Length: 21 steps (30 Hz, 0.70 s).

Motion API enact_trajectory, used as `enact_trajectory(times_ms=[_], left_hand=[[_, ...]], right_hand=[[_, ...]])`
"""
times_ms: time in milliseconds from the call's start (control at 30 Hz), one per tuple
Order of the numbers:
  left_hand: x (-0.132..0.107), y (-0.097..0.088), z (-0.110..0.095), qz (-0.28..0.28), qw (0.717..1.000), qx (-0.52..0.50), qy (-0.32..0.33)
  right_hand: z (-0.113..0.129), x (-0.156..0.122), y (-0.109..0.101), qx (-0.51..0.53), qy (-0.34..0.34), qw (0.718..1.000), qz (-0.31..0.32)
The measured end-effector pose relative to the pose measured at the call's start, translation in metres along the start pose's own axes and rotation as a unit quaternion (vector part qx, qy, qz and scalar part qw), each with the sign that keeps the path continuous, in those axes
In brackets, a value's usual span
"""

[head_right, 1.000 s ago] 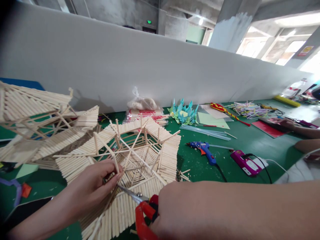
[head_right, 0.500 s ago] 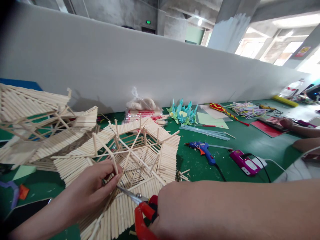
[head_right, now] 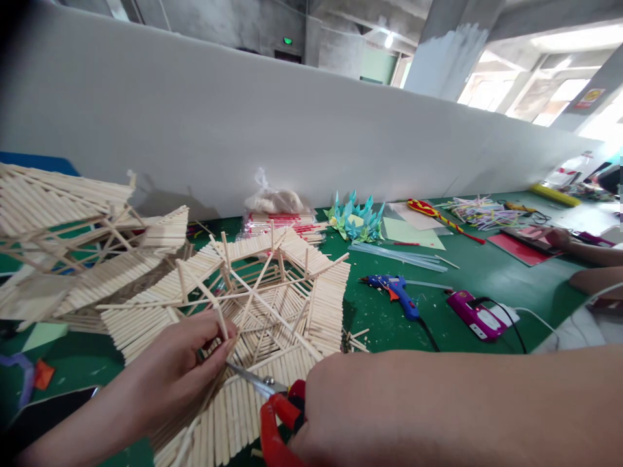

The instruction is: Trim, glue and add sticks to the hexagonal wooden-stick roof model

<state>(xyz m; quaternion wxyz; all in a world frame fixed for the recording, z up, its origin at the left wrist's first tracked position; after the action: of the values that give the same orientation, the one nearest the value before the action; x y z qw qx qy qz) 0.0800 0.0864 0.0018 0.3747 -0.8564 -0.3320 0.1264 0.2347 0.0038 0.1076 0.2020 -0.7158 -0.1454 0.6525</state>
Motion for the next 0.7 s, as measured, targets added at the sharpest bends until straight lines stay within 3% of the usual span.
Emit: enact_trajectory(times_ms=[467, 700], left_hand=[[0.0025, 0.0007, -0.0041, -0.02, 0.998, 0.028, 0.042], [0.0025, 0.0011, -0.0011, -0.005, 0.999, 0.032, 0.038]], right_hand=[[-0.0044, 0.0073, 0.0039, -0.034, -0.05, 0.998, 0.03], [-0.0036, 0.0054, 0.0032, -0.021, -0.024, 0.999, 0.015]])
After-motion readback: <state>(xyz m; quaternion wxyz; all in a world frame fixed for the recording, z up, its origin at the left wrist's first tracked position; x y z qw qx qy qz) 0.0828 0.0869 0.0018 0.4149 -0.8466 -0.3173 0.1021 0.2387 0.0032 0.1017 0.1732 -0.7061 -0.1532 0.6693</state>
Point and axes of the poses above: each hand's wrist, its own x-axis towards the middle knuckle, its own y-axis out of the palm, z = x × y, the point moved 2 cm from there along x, towards the middle knuckle, and after that the axes turned 10 degrees about -x, right-handed, at the moved point
